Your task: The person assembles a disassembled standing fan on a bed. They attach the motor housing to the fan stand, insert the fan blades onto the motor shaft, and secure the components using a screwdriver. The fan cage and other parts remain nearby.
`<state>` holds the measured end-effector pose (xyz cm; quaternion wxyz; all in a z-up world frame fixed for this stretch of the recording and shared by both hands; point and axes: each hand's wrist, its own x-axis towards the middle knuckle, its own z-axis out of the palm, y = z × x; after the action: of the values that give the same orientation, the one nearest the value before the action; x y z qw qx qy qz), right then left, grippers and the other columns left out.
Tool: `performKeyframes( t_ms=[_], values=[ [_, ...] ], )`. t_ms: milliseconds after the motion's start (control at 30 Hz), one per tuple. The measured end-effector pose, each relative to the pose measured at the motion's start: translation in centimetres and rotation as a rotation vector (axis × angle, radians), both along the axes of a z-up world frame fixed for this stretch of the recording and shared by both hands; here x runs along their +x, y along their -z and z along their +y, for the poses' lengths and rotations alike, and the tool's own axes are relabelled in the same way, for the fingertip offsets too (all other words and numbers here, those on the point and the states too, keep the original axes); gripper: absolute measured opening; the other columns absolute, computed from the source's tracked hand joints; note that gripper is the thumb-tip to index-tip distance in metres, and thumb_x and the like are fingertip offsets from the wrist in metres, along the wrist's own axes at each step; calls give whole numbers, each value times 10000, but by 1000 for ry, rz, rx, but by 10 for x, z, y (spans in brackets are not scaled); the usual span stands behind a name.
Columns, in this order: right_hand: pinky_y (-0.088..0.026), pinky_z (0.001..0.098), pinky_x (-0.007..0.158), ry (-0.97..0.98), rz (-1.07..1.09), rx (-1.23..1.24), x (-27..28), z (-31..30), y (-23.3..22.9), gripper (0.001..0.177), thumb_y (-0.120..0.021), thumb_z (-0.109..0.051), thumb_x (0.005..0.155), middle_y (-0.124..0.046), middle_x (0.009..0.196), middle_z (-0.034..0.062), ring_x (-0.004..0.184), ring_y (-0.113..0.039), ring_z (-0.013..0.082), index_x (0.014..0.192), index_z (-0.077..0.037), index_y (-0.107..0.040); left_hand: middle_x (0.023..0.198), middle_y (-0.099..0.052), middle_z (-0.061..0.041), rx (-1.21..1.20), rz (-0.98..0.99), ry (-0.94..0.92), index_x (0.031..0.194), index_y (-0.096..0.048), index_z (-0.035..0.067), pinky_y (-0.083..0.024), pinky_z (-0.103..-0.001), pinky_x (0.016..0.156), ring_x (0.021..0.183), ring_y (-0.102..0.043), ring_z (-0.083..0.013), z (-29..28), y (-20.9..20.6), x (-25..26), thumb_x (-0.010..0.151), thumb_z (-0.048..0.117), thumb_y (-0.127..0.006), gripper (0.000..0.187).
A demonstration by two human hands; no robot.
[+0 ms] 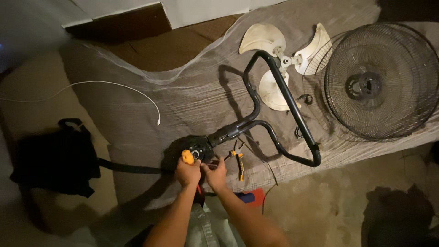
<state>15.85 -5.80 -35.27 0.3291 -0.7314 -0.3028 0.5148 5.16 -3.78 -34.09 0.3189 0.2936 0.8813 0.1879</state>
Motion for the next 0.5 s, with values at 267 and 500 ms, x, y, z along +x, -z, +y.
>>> performKeyframes(
  t_ms=[267,500],
  values=[
    [-573,372,856,22,-58,-19,-1,2,11,724,-925,-272,715,-747,1090,193,974,-721,274,1258,37,-559,980,-758,-186,119,-70,47,1066,-677,23,-573,-464,805,922,-736,-364,-4,-1,-11,644,285,-917,552],
    [-559,394,900,15,-95,-16,-5,7,17,793,-935,-312,692,-729,1114,214,1018,-712,299,1272,62,-546,897,-726,-207,135,152,291,1011,-648,-18,-570,-472,728,834,-719,-382,4,-75,-77,716,437,-922,608]
  ],
)
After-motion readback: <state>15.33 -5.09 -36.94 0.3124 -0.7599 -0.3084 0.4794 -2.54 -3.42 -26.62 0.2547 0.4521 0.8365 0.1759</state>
